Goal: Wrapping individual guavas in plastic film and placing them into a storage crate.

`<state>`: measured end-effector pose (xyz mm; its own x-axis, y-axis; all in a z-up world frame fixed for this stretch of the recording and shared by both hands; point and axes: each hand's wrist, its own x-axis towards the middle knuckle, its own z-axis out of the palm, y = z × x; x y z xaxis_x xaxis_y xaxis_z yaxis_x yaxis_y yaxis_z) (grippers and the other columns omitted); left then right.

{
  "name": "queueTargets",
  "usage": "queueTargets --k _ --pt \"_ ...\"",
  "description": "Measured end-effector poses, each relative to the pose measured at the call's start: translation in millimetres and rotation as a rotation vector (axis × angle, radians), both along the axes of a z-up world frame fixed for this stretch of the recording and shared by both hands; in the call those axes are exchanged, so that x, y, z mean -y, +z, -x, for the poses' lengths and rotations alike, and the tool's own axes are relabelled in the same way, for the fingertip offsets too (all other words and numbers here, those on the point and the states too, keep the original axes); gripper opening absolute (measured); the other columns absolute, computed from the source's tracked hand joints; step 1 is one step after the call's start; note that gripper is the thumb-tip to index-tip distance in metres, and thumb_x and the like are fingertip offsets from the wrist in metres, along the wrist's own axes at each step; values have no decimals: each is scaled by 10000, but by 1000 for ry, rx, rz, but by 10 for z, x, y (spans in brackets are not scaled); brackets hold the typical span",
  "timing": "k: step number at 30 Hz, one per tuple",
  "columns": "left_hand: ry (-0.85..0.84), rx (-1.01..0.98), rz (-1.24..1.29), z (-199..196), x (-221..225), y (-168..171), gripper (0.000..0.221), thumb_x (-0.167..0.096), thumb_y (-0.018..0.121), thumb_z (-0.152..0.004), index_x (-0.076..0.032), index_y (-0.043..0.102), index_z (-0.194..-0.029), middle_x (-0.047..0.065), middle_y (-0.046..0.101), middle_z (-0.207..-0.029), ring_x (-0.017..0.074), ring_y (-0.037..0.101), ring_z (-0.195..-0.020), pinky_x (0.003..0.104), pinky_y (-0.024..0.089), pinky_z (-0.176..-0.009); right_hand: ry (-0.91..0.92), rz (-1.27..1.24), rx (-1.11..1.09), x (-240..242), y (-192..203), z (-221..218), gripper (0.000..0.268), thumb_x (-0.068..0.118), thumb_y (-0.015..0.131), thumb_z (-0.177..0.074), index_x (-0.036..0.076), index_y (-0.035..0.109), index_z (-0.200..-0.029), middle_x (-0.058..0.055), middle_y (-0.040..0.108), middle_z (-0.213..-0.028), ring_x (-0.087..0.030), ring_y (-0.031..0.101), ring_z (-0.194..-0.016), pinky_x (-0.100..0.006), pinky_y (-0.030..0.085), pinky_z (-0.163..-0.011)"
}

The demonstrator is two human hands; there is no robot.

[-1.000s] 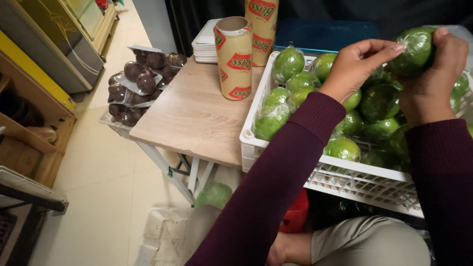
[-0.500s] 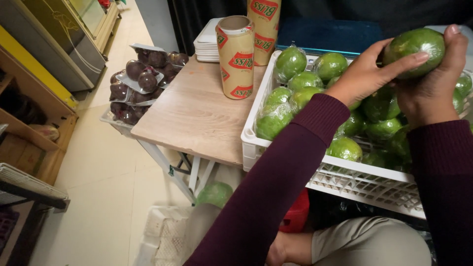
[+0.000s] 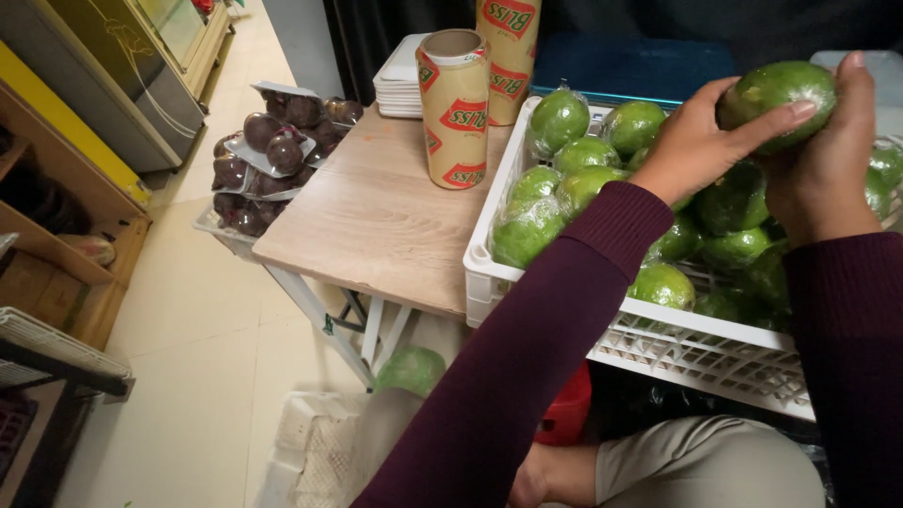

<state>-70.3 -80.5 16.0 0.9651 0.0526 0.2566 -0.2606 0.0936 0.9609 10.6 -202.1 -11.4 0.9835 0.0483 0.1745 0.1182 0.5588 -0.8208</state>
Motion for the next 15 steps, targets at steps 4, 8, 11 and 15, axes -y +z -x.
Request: queueTargets --k 4,8,11,15 --pt "57 -41 -47 58 -9 51 1191 -643 607 -376 -31 567 -1397 164 678 -1295 295 669 -1156 382 550 -939 9 61 95 -19 -18 25 348 586 601 -882 239 581 -892 59 630 -873 -88 684 -890 -248 603 -874" --pt "115 -105 -34 -24 -2 39 1410 -684 539 -280 -21 425 -1519 184 563 -1465 308 577 -1298 403 468 -1054 1 95 177 -18 -32 75 539 718 647 -758 259 579 -1033 87 622 -956 -60 679 -954 -233 594 -897" --pt "96 51 156 -289 11 -158 869 -585 672 -556 7 667 -1192 163 715 -1098 270 658 -1003 378 510 -838 114 316 306 -27 -63 84 665 838 594 -776 355 508 -1224 105 605 -1246 -83 617 -1214 -259 493 -908" --pt "28 153 237 -634 46 -404 662 -498 672 -773 -5 699 -1215 179 741 -1140 292 689 -1068 407 540 -936 47 375 401 -17 -157 -46 410 447 571 -959 285 399 -1295 8 519 -1302 -131 560 -1162 -285 477 -845"
